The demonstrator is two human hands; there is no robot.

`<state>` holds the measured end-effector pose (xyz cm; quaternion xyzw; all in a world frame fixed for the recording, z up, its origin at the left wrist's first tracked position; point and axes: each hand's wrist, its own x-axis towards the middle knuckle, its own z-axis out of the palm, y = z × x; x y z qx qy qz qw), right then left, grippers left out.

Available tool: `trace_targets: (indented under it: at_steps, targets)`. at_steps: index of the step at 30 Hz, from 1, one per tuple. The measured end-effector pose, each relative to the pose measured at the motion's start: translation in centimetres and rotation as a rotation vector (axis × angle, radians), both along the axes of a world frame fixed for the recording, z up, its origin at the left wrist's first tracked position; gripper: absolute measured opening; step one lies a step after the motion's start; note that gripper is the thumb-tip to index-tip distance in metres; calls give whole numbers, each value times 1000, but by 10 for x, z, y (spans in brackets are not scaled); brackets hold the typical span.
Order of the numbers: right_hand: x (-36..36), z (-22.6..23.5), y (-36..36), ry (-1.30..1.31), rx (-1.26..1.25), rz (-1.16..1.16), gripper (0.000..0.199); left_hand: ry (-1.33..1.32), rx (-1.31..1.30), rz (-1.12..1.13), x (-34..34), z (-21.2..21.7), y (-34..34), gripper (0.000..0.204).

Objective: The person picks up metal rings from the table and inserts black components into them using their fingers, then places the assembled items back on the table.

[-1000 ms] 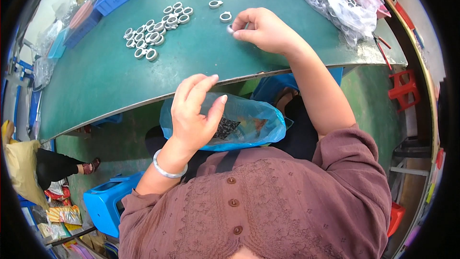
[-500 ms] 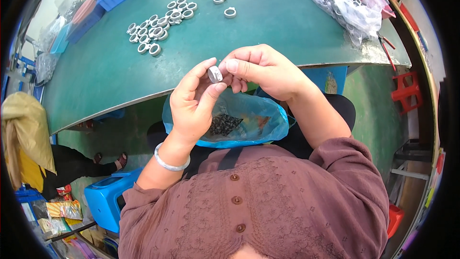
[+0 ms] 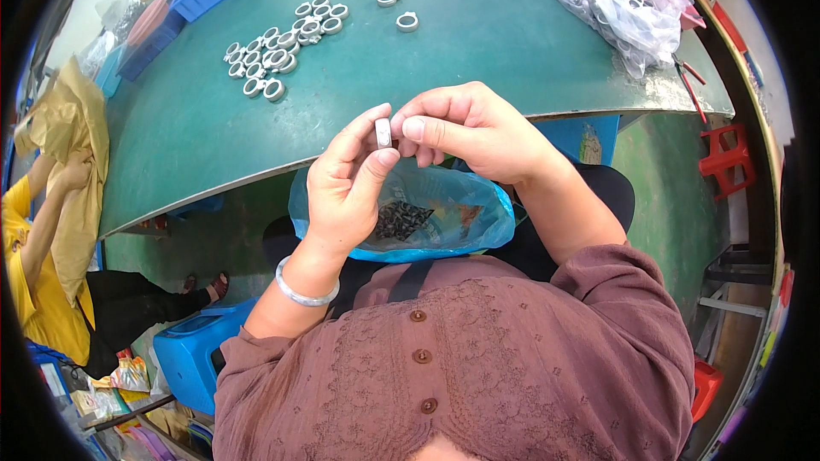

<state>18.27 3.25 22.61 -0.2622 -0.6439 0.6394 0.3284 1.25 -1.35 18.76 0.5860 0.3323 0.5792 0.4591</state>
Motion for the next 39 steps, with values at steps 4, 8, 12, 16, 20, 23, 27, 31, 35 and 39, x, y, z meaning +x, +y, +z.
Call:
trace_targets:
  at_steps: [4,8,12,16,20,23,27,31,35,39]
  targets:
    - [-1,0,0,-21,-20,-32,24,117,27,149,0,0,0,34]
    - [-3,-3,0,20,-62,-57,21,378,172,321,0,4,0,36]
    - [-4,-4,0,63,-118,-73,18,356,185,319,1,2,0,37]
    - [-4,-4,0,102,-166,-70,17,281,155,269,0,-1,0,40]
    - [-3,-5,2,105,-184,-72,15,205,114,205,0,-1,0,36]
    - [-3,-7,2,107,-142,-90,14,-34,-51,66,3,10,-6,30]
    - [-2,-10,2,130,-5,-62,17,73,-71,98,-3,8,-5,32]
    - [-2,-11,1,184,21,-53,18,138,159,167,-1,2,-2,40]
    - [-2,-9,1,179,18,-35,19,287,323,258,-3,2,-2,53]
    - [-1,-10,1,207,0,-12,21,375,370,277,-5,1,-2,59]
